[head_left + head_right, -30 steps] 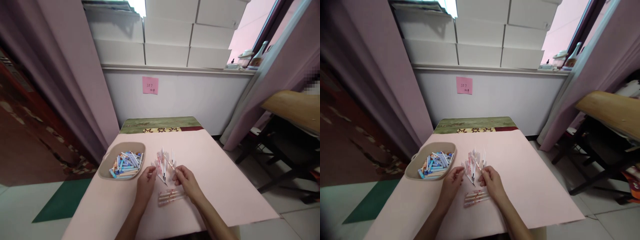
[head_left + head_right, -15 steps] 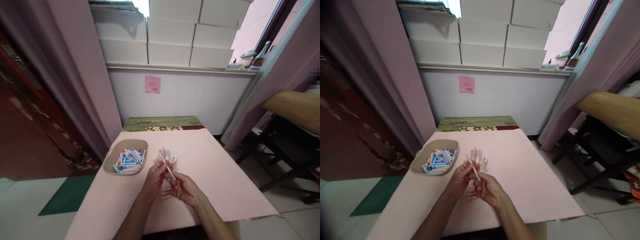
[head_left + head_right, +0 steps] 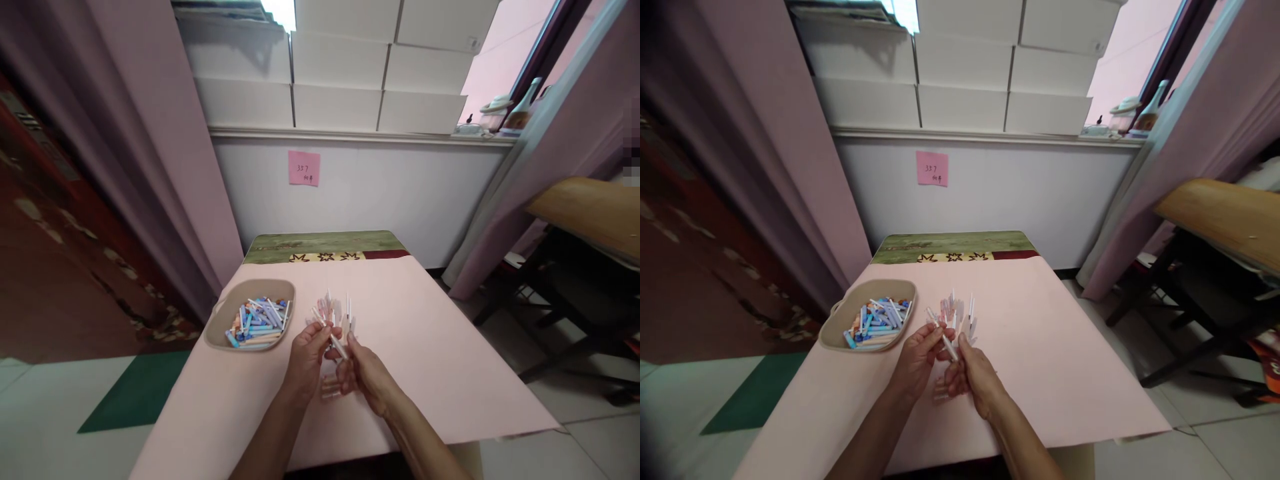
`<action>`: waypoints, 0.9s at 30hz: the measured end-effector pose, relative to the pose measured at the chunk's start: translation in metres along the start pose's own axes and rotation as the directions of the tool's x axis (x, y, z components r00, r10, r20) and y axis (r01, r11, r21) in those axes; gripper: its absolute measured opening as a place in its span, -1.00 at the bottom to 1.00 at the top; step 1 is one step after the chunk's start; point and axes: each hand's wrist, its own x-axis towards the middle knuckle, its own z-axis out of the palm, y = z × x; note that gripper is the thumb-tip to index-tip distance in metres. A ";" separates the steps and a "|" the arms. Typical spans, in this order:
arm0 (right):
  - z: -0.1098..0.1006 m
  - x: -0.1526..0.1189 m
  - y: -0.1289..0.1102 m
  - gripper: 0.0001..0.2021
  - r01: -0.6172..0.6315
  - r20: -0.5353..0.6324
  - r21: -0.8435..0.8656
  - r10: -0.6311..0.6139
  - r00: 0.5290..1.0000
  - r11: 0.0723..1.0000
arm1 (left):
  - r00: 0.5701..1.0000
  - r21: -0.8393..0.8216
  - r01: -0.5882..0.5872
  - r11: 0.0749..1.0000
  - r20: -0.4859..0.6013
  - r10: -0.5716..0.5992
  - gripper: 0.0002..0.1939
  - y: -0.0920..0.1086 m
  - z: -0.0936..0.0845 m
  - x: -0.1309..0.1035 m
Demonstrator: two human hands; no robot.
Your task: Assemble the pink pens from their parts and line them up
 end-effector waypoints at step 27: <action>-0.012 0.013 -0.007 -0.50 0.235 -0.136 -0.064 -0.241 0.961 0.970 | 0.996 -0.044 -0.055 0.998 -0.074 0.052 -0.74 -0.001 0.011 0.020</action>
